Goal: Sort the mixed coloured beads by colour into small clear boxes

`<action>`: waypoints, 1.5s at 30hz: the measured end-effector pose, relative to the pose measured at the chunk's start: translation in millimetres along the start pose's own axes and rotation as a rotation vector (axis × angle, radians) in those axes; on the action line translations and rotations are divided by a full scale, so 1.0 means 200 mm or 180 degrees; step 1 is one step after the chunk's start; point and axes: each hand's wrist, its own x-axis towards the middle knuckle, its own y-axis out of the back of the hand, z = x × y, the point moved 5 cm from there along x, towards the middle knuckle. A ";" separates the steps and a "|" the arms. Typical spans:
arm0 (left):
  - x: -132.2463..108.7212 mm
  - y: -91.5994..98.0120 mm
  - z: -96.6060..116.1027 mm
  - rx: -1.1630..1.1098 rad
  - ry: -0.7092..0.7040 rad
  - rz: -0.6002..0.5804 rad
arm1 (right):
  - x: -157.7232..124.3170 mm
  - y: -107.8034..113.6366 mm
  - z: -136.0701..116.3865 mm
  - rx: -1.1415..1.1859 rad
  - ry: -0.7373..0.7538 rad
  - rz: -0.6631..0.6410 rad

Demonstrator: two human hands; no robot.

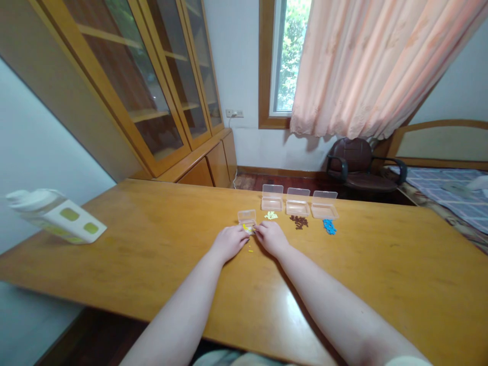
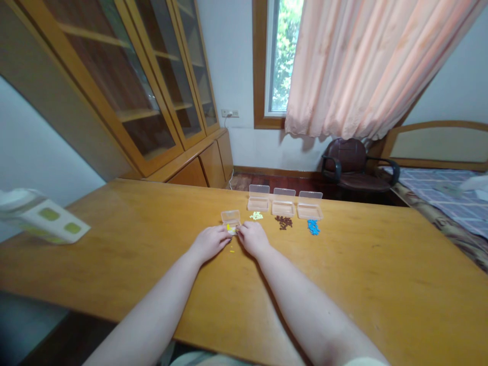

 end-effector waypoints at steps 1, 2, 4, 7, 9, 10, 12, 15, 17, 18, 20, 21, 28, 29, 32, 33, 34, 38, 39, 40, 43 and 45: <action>0.00 0.00 0.00 -0.0010 -0.0002 -0.0015 | -0.01 0.01 0.00 0.0036 0.0065 -0.0034; 0.00 -0.01 0.00 -0.0021 -0.0003 -0.0028 | -0.01 0.01 -0.01 0.0084 0.0166 -0.0076; 0.01 -0.02 0.00 -0.0025 0.0021 -0.0064 | -0.03 0.03 -0.03 0.0205 0.0430 -0.0193; 0.01 -0.03 0.00 0.0022 0.0075 -0.0134 | -0.06 0.04 -0.06 0.0344 0.0758 -0.0395; 0.01 -0.04 0.00 0.0059 0.0111 -0.0141 | -0.06 0.03 -0.08 0.0357 0.0831 -0.0490; 0.01 -0.04 -0.01 0.0072 0.0125 -0.0129 | -0.06 0.01 -0.08 0.0351 0.0844 -0.0527; 0.01 -0.04 -0.01 0.0087 0.0144 -0.0101 | -0.05 -0.01 -0.09 0.0340 0.0860 -0.0580; 0.01 -0.04 -0.02 0.0074 0.0167 -0.0116 | -0.05 -0.04 -0.11 0.0336 0.0885 -0.0627; 0.01 -0.05 -0.02 0.0077 0.0195 -0.0144 | -0.05 -0.04 -0.12 0.0327 0.0907 -0.0657; 0.01 -0.05 -0.02 0.0090 0.0210 -0.0155 | -0.05 -0.04 -0.12 0.0309 0.0922 -0.0674; 0.01 -0.06 -0.03 0.0118 0.0219 -0.0170 | -0.04 -0.04 -0.13 0.0224 0.0961 -0.0712; 0.01 -0.06 -0.03 0.0119 0.0213 -0.0173 | -0.04 -0.04 -0.14 0.0163 0.0982 -0.0731; 0.01 -0.02 -0.07 -0.0114 0.0484 0.0202 | -0.04 -0.03 -0.15 -0.0092 0.0953 -0.0860; 0.01 -0.01 -0.09 -0.0159 0.0626 0.0305 | -0.04 -0.03 -0.14 -0.0094 0.0928 -0.0857; 0.00 -0.02 -0.15 -0.0274 0.0989 0.0421 | -0.04 -0.02 -0.13 -0.0022 0.0873 -0.0741; 0.00 -0.02 -0.17 -0.0308 0.1066 0.0403 | -0.04 -0.02 -0.13 0.0024 0.0846 -0.0652; 0.00 -0.03 -0.18 -0.0341 0.1118 0.0391 | -0.04 -0.01 -0.12 0.0074 0.0791 -0.0532; -0.01 -0.01 -0.16 -0.0485 0.0949 0.0481 | -0.02 0.00 -0.04 0.0170 0.0226 0.0031; -0.01 -0.01 -0.15 -0.0516 0.0805 0.0467 | -0.01 0.00 -0.02 0.0175 0.0073 0.0109; -0.01 0.00 -0.13 -0.0546 0.0640 0.0420 | 0.00 0.00 -0.01 0.0180 -0.0048 0.0141; -0.02 0.02 -0.08 -0.0627 0.0172 0.0224 | 0.01 -0.02 0.00 0.0212 -0.0230 0.0053; -0.03 0.02 -0.05 -0.0678 -0.0054 0.0100 | 0.02 -0.02 0.00 0.0244 -0.0250 -0.0034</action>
